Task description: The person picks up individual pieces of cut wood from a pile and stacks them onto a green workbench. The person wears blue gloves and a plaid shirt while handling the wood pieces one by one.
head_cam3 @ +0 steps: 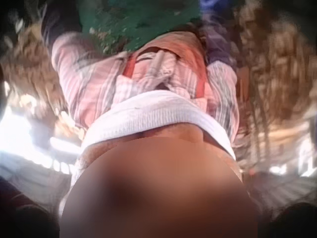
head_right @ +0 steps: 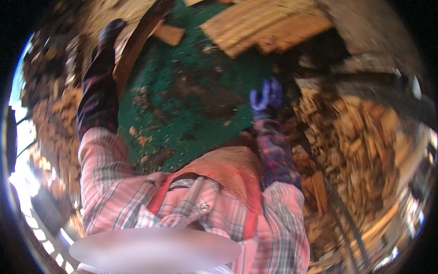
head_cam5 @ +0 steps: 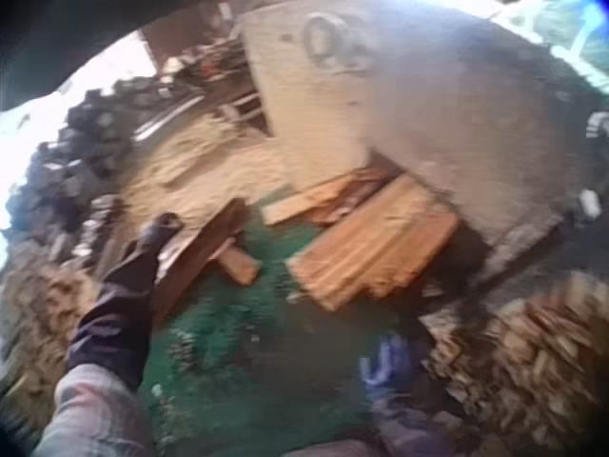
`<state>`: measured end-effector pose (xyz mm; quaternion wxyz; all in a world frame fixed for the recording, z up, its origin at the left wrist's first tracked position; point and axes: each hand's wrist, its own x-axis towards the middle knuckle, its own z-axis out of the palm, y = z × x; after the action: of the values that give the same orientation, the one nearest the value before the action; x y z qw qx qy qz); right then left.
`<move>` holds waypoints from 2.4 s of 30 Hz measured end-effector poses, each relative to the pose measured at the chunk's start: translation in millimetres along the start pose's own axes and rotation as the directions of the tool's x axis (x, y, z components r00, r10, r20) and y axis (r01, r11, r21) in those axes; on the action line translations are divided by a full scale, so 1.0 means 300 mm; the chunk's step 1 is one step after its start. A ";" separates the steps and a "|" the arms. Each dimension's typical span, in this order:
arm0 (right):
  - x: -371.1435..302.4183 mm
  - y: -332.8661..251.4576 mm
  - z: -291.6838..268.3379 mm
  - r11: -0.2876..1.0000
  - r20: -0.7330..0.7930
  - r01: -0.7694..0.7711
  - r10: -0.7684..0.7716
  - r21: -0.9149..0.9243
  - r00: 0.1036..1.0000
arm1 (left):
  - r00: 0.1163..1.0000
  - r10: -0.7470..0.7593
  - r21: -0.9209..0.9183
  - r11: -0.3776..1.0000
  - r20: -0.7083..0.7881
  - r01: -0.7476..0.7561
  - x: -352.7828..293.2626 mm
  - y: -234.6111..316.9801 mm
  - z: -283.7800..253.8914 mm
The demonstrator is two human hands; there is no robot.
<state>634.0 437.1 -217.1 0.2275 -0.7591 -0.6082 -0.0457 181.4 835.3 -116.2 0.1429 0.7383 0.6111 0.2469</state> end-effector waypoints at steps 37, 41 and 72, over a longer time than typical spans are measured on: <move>0.445 -0.188 0.029 -0.372 0.597 -0.477 0.613 0.796 0.518 | 0.995 -0.099 -0.559 0.824 0.013 0.089 -0.498 0.755 0.801; 0.399 -0.169 0.220 -0.385 0.527 -0.362 0.671 0.849 0.522 | 0.988 -0.114 -0.584 0.797 0.104 0.154 -0.489 0.815 0.798; -0.045 0.095 -0.294 -0.334 0.761 -0.699 0.097 0.632 0.642 | 0.743 0.055 -0.662 0.500 0.668 0.558 -1.102 0.933 0.408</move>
<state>675.9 385.1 -151.3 0.5668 -0.4772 -0.1275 0.6594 436.8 465.3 -138.0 0.7015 0.5093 0.4433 0.2280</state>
